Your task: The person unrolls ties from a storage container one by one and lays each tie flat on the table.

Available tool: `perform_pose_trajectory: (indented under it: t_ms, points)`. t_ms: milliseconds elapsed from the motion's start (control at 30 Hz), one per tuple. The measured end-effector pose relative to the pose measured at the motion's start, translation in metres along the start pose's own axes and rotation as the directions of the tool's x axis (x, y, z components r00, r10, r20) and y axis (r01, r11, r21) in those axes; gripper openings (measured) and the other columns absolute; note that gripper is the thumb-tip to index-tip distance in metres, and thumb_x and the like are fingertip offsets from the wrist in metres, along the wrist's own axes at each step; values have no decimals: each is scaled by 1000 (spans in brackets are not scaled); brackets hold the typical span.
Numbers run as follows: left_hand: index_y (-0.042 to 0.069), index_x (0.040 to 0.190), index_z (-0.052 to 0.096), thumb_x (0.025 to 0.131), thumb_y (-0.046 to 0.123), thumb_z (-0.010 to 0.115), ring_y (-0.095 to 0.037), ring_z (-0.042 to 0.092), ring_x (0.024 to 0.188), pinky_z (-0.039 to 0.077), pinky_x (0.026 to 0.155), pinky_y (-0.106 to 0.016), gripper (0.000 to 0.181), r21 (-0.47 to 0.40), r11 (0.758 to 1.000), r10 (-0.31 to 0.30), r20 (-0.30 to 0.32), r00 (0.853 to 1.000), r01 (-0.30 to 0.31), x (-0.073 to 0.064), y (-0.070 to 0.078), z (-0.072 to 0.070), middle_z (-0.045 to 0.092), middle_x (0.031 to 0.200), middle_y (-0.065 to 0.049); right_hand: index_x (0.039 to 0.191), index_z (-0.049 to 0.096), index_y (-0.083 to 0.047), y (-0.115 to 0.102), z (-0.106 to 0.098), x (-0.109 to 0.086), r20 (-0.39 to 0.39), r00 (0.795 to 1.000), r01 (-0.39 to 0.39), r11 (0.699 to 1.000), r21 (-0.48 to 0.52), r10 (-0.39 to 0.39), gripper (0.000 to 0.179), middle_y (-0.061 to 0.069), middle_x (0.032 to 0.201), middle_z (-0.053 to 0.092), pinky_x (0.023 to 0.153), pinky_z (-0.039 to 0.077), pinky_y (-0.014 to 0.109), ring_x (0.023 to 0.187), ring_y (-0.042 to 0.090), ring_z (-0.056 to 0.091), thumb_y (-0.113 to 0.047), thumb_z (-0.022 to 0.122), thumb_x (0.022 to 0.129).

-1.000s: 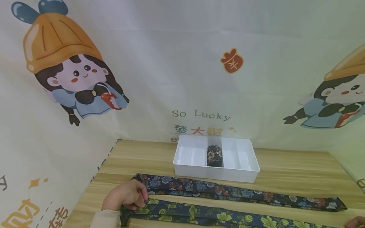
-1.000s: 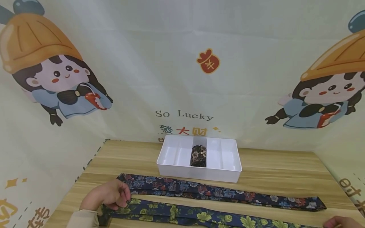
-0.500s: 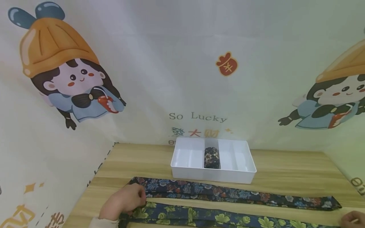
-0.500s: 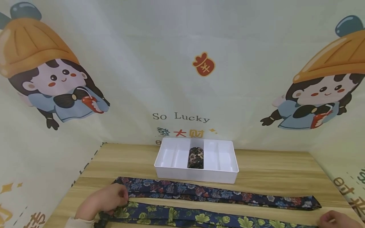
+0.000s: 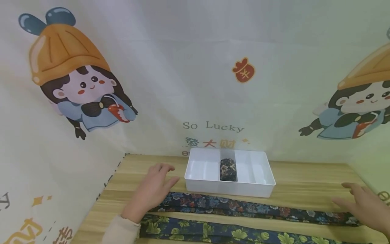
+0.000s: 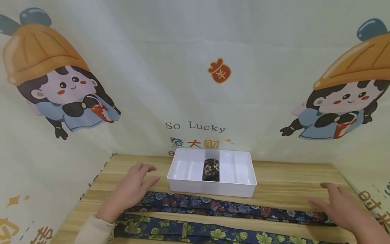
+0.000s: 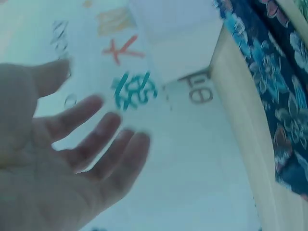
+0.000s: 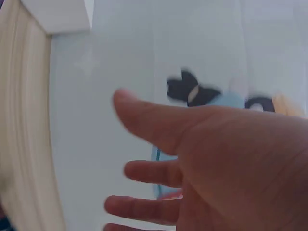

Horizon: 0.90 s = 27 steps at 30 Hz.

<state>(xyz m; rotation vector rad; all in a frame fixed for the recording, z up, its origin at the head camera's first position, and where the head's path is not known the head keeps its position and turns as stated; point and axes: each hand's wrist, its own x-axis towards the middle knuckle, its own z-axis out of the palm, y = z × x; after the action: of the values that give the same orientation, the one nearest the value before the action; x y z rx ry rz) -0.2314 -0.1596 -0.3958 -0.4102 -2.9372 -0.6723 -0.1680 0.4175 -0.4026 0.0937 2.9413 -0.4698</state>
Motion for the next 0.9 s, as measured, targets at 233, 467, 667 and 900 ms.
perform_pose_trajectory:
  t_ms: [233,467,667,900]
  points:
    - [10,151,45,105,45,52,-38,38,140,41,110,-56,59,94,991,106,-99,989,-97,22,22,24,43,150,-19,147,26,20,-57,-15,20,-117,982,137,988,-72,-145,95,54,137,32,90,38,76,119,71,36,-58,54,100]
    - [14,156,38,104,51,50,-43,32,147,34,114,-64,65,46,994,100,-81,992,-97,41,43,53,34,160,-20,151,24,15,-107,-19,37,-161,935,305,948,-93,-317,89,45,146,34,105,26,76,132,64,31,-51,57,101]
    - [16,155,41,103,49,51,-41,32,147,31,117,-61,62,62,994,98,-167,981,-89,62,51,71,33,163,-15,152,30,7,-149,-9,51,-156,907,369,916,-161,-392,81,36,147,39,110,28,73,136,60,33,-49,60,100]
    - [22,157,39,102,53,48,-40,29,151,24,122,-61,63,144,986,106,-164,981,-83,82,50,93,34,164,-9,148,41,6,-181,14,72,-155,884,408,890,-203,-441,71,32,146,46,111,36,67,135,55,41,-42,62,100]
